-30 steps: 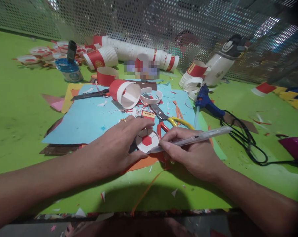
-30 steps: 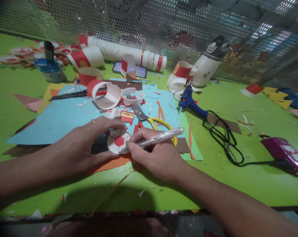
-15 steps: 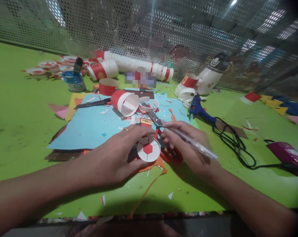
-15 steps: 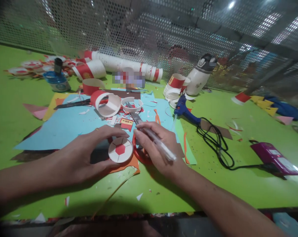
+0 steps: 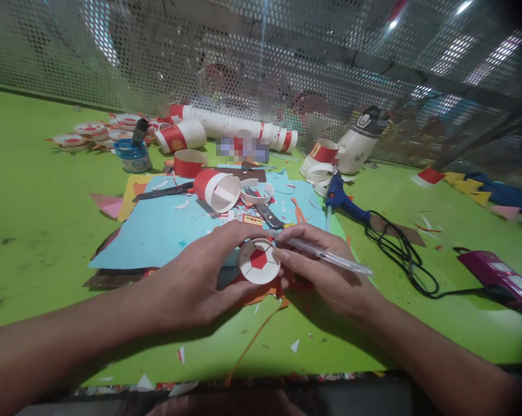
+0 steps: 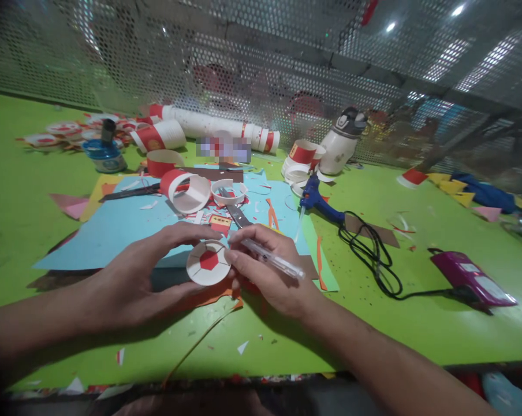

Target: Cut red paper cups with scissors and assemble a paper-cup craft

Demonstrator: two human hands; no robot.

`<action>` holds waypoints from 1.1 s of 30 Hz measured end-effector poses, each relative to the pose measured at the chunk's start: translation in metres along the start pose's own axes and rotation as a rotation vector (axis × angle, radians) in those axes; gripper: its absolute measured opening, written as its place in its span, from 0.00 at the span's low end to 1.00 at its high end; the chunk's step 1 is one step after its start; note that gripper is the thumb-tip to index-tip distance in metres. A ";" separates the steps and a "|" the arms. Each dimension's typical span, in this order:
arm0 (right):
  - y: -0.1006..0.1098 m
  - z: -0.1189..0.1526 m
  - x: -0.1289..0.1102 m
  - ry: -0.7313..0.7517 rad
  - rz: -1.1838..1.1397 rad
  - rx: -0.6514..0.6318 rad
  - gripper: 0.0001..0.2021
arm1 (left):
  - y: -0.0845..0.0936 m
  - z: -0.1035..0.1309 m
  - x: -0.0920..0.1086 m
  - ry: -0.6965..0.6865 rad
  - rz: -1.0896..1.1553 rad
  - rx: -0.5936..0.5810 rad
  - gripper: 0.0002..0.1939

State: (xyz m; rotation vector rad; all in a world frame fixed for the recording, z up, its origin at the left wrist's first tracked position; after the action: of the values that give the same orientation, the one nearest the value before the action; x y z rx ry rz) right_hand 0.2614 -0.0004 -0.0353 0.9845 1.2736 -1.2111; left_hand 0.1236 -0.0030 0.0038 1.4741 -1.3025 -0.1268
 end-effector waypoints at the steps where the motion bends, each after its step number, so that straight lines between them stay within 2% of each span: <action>1: -0.001 0.000 0.001 -0.004 -0.023 0.005 0.08 | 0.001 0.000 -0.001 0.009 -0.009 0.007 0.25; 5: -0.007 0.002 0.005 -0.023 -0.093 -0.014 0.09 | 0.005 0.000 -0.006 0.058 -0.032 0.050 0.25; 8: -0.011 0.004 0.007 -0.051 -0.112 -0.017 0.09 | 0.004 0.000 -0.009 0.083 -0.039 0.034 0.25; 12: -0.005 0.006 0.001 0.006 0.043 0.025 0.09 | 0.004 -0.001 -0.012 0.108 -0.059 0.025 0.26; 16: 0.009 0.004 -0.007 0.102 0.134 0.115 0.09 | 0.002 -0.004 -0.022 0.174 -0.040 0.000 0.29; 19: 0.017 0.001 -0.010 0.142 -0.003 0.132 0.11 | -0.003 -0.006 -0.028 0.218 -0.007 -0.039 0.29; 22: 0.015 -0.002 -0.010 0.145 -0.163 0.059 0.12 | -0.008 -0.006 -0.034 0.252 -0.002 -0.074 0.29; 24: 0.012 -0.003 -0.007 0.119 -0.180 0.027 0.12 | -0.009 -0.006 -0.037 0.268 -0.014 -0.082 0.29; 28: 0.005 -0.002 0.002 0.049 -0.046 -0.001 0.09 | -0.010 -0.007 -0.040 0.287 -0.002 -0.087 0.29; 33: 0.000 0.000 0.001 0.049 0.098 0.029 0.07 | -0.011 -0.007 -0.041 0.307 0.029 -0.086 0.30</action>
State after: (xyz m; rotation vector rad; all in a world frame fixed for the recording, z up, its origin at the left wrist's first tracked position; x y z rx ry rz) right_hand 0.2610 -0.0004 -0.0362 1.0907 1.2342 -1.1388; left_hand 0.1194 0.0298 -0.0244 1.3417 -1.0559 0.0604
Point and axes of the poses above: each hand's wrist, its own z-axis away from the middle knuckle, its own y-axis out of the back of the hand, x = y × z, the point moved 9 cm from there along -z, towards the middle knuckle, and after that the axes turned 6 degrees about -z, right-handed, at the moved point
